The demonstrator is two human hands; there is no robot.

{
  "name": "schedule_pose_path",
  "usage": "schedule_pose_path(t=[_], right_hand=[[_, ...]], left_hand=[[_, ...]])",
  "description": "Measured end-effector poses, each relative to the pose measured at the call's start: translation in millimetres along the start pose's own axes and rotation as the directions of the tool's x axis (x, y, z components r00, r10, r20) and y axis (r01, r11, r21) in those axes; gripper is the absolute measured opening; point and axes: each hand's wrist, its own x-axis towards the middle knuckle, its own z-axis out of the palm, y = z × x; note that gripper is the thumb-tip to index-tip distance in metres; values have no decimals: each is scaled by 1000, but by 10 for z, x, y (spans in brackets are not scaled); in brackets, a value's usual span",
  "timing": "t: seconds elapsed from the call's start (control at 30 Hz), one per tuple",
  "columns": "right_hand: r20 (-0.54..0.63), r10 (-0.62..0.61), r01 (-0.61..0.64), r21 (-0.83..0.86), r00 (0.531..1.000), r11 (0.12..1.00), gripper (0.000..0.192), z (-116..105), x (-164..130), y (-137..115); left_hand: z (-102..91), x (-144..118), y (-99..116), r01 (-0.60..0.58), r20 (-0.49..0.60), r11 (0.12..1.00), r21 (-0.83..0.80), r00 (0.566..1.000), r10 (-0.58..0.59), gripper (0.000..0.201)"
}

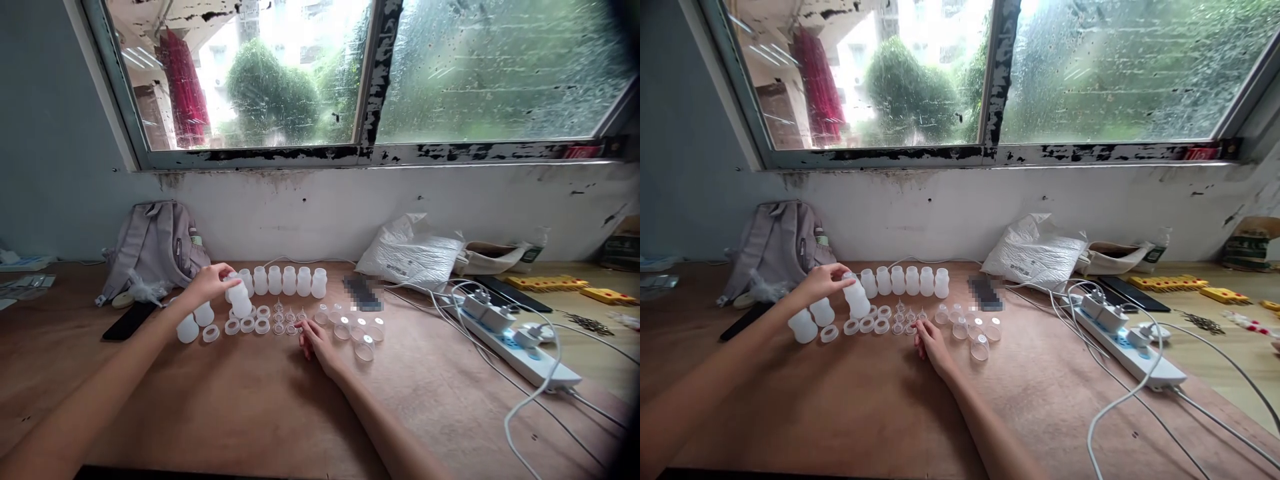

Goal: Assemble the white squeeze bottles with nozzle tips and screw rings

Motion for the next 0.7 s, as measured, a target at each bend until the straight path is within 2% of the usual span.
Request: schedule_pose_path(t=[0.1, 0.23, 0.53, 0.7], right_hand=[[-11, 18, -18, 7, 1000, 1000, 41, 1, 11, 7], [-11, 28, -28, -23, 1000, 999, 45, 1, 11, 9], [-12, 15, -16, -36, 1000, 999, 46, -4, 14, 20], [-6, 17, -17, -44, 1000, 999, 46, -5, 16, 9]], left_hand=[[-56, 152, -228, 111, -31, 988, 108, 994, -108, 38], [-1, 223, -422, 225, -19, 944, 240, 974, -227, 41], [146, 199, -560, 328, -21, 899, 292, 941, -337, 40], [179, 193, -627, 337, -27, 892, 302, 938, -345, 47]])
